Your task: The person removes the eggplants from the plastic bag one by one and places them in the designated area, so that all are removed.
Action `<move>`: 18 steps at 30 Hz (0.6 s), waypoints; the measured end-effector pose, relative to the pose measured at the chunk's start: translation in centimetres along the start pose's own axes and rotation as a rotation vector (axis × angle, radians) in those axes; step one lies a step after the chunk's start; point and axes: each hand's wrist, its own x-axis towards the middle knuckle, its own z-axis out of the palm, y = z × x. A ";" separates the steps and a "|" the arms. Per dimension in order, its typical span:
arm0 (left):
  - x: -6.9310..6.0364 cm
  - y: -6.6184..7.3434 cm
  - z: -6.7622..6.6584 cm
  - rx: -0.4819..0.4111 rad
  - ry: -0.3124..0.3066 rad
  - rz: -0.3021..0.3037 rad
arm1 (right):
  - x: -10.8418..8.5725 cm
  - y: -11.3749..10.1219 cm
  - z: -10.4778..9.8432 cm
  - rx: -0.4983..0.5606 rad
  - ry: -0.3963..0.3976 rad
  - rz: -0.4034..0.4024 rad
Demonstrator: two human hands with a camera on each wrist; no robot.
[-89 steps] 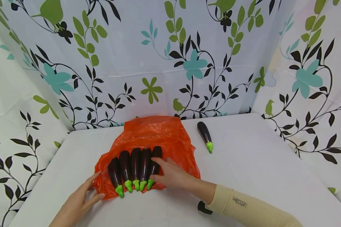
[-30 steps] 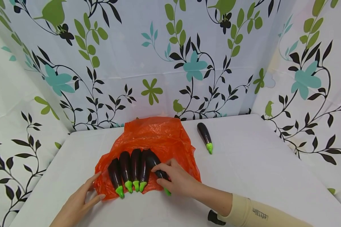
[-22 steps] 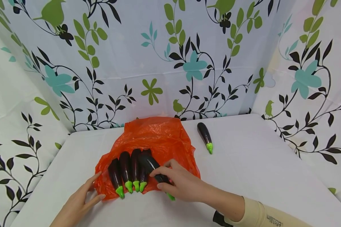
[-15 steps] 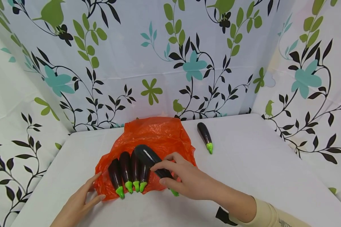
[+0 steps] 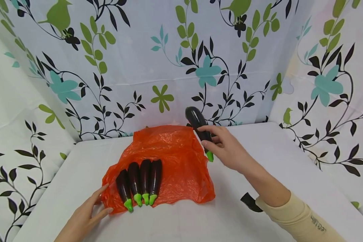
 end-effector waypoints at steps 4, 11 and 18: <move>-0.2 0.0 0.0 -0.001 0.010 0.019 | 1.0 2.2 -1.4 0.003 0.021 0.098; -0.1 0.0 0.0 0.002 0.012 0.037 | 2.3 6.5 -2.7 -0.010 0.027 0.191; -0.1 0.0 0.1 0.003 0.010 0.038 | 3.0 10.0 -3.3 -0.044 -0.016 0.254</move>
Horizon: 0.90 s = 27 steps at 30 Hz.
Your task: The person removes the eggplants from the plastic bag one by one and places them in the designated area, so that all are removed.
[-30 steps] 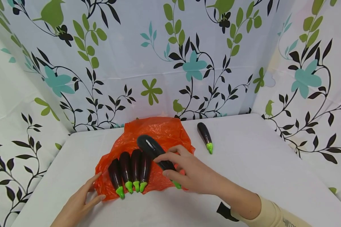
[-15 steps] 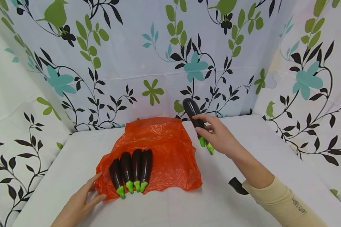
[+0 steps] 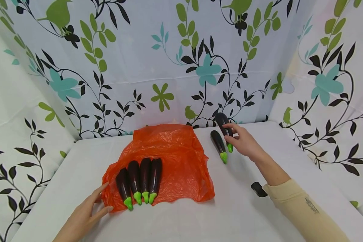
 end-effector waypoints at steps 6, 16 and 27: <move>0.1 0.0 0.0 -0.006 -0.004 -0.007 | 1.1 2.4 0.0 -0.043 -0.024 0.042; 0.0 0.0 -0.1 -0.011 -0.009 -0.012 | 2.6 6.3 1.0 -0.089 -0.053 0.108; 0.1 0.0 -0.1 -0.004 -0.006 -0.010 | 3.9 8.1 2.2 -0.156 -0.074 0.150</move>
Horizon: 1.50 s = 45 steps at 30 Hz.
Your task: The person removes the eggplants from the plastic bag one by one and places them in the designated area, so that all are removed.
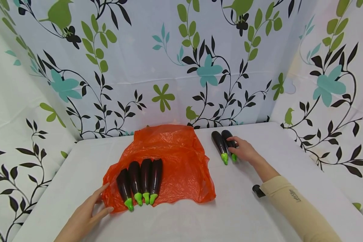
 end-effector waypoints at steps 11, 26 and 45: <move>-0.1 -0.1 0.1 -0.004 0.005 0.002 | 0.3 -0.3 0.5 -0.104 0.031 -0.044; -0.2 0.3 0.0 0.006 0.023 0.023 | 0.5 -0.5 0.2 -0.114 0.063 -0.050; -0.2 0.1 0.1 -0.001 0.025 0.030 | -4.3 -8.2 -2.7 0.035 0.193 -0.103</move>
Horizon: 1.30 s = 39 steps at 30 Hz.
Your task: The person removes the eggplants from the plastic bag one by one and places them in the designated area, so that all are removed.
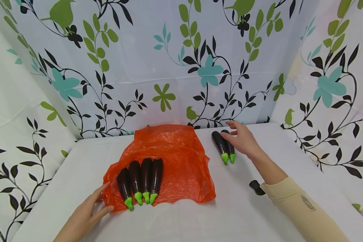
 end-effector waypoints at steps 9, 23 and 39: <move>0.1 0.0 0.0 -0.010 -0.011 -0.022 | -3.6 -5.4 0.2 0.059 0.014 -0.115; 0.2 0.1 -0.1 0.000 -0.023 -0.046 | -7.8 -10.2 2.3 0.115 -0.027 -0.353; 0.4 0.0 -0.1 -0.001 -0.039 -0.064 | -10.3 -12.4 5.7 0.112 -0.161 -0.446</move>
